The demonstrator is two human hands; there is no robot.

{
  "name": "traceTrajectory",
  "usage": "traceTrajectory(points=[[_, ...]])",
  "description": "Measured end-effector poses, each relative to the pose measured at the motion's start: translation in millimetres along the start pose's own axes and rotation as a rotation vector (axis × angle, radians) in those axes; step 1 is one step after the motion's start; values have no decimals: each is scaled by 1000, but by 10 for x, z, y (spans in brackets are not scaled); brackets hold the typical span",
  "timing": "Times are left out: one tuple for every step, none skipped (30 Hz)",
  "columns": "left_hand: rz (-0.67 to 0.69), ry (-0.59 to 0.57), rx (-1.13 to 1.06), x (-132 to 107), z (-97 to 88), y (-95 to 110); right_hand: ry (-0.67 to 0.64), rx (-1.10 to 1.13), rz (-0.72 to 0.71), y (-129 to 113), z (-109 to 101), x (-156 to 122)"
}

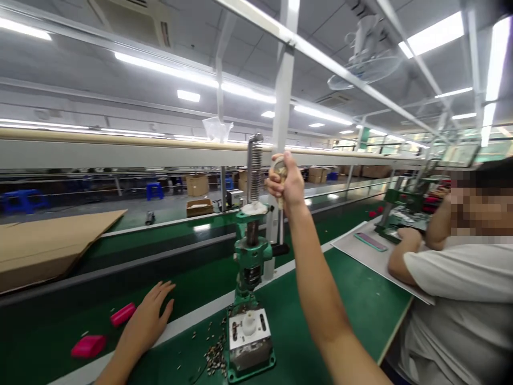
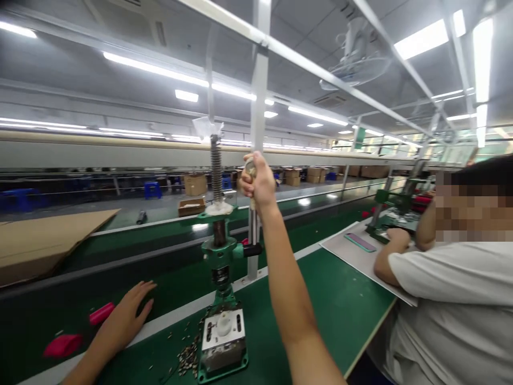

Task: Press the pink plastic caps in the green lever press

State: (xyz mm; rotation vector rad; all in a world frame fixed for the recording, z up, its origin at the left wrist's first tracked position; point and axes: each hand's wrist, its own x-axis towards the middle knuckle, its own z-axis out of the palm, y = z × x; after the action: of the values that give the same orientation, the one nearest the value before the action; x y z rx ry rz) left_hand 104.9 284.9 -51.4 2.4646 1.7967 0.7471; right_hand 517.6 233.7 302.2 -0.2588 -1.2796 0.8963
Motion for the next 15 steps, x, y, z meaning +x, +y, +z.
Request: traceTrajectory(points=[[-27,-102,-28,36,60,-84,-4,10,4,3,-4,4],[-67,-183,-47,73,113,-166,-7,16,7,4,-8,7],[-93,-221,-65,108,154,-242,-13,15,7,4,-12,8],[-108,-243,-83,140,181,-307,-19,8,4,2,-16,7],[-119,-254,-105,168,194,-359,-23,-2,-1,0,-20,3],[-126,-265,-128,190,195,-395,-25,-11,-7,-3,-23,-2],[-131,-279,-148,205,186,-417,-30,-14,-12,-5,-25,-7],[-138,-293,-160,214,170,-427,-35,-14,-16,-7,-27,-13],[-144,-299,-165,218,152,-429,-39,-11,-18,-8,-29,-18],[-151,-298,-160,219,134,-426,-41,-7,-20,-9,-30,-21],[-156,-287,-156,219,119,-423,-43,-3,-20,-9,-31,-23],[-158,-272,-159,216,108,-420,-43,0,-20,-8,-32,-24],[-158,-255,-173,214,101,-420,-42,1,-18,-8,-32,-23],[-161,-243,-194,210,97,-423,-41,1,-16,-8,-31,-22],[-172,-231,-218,206,98,-427,-41,1,-14,-8,-30,-21]])
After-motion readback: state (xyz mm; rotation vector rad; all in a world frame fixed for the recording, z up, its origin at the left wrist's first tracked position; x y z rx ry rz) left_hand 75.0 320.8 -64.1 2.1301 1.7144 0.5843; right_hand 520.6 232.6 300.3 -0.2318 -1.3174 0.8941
